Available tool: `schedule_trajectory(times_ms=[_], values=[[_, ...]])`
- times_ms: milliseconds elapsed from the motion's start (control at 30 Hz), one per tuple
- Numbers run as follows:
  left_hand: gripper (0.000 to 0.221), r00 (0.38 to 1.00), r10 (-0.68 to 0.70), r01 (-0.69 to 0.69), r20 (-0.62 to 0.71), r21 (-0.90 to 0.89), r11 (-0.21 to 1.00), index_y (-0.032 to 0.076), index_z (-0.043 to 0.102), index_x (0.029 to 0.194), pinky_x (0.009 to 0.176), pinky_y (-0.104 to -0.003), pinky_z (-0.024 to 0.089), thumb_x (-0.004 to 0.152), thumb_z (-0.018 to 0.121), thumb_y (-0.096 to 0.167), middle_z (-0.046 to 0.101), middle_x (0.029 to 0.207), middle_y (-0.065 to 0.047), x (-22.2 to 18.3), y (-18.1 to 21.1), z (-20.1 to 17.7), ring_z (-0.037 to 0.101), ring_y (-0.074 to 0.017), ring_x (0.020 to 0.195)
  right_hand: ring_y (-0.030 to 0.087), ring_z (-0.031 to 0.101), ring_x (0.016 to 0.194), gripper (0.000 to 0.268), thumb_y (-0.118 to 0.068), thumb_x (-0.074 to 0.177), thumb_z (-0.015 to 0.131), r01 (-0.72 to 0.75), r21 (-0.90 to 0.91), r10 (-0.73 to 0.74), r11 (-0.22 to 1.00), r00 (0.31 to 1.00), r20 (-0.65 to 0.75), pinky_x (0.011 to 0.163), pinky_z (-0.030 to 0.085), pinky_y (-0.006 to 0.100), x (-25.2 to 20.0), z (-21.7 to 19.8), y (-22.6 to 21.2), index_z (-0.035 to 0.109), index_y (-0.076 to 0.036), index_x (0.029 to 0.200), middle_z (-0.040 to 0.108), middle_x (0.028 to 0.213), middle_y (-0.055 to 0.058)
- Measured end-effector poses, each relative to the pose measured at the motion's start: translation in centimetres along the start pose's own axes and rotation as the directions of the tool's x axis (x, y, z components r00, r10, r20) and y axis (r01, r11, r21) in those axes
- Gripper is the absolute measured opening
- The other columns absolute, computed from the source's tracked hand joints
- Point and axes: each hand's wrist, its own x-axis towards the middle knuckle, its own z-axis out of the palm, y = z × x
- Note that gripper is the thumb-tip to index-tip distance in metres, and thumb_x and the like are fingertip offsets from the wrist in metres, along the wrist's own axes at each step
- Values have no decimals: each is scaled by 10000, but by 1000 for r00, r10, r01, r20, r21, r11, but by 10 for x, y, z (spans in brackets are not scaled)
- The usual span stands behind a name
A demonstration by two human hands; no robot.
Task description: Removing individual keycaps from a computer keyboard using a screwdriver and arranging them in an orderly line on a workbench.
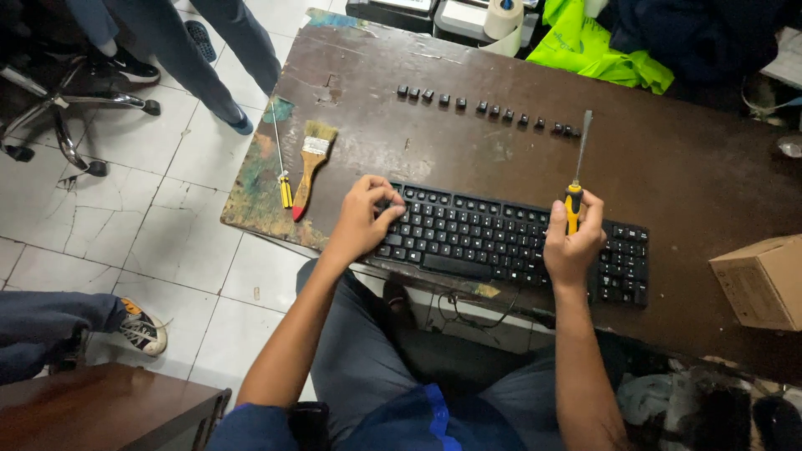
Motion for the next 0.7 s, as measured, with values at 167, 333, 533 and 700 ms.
schedule_trajectory(times_ms=[167,333,533,700], values=[[107,991,133,-131,-17,83,988,137,805,978,789,-438,605,927,876,199,780,880,-97,101,-4,4,782,-328,858,249,657,576,284,-209,1137,650,-48,23,48,999,999,14,552,492,360,2,0,-6,627,18,1307,654,695,142],[68,970,-134,65,202,315,947,229,855,919,827,-470,607,860,877,254,800,786,-59,192,-104,38,798,-355,882,252,651,561,278,-213,1115,649,-47,23,47,999,999,6,551,476,357,5,0,-12,639,-6,1299,631,649,134],[121,963,-202,128,179,359,925,238,869,996,880,-482,618,879,877,268,820,874,-115,203,-120,46,797,-374,965,246,639,547,276,-186,1118,647,-101,37,100,994,995,25,554,483,361,6,0,-18,632,13,1308,635,657,133],[254,999,50,-44,-8,318,947,265,837,1183,833,-468,606,939,869,328,727,889,-65,173,-98,33,759,-345,855,252,636,554,280,-179,1121,619,-91,38,89,995,995,47,567,477,367,5,-1,-21,606,22,1317,610,641,127]])
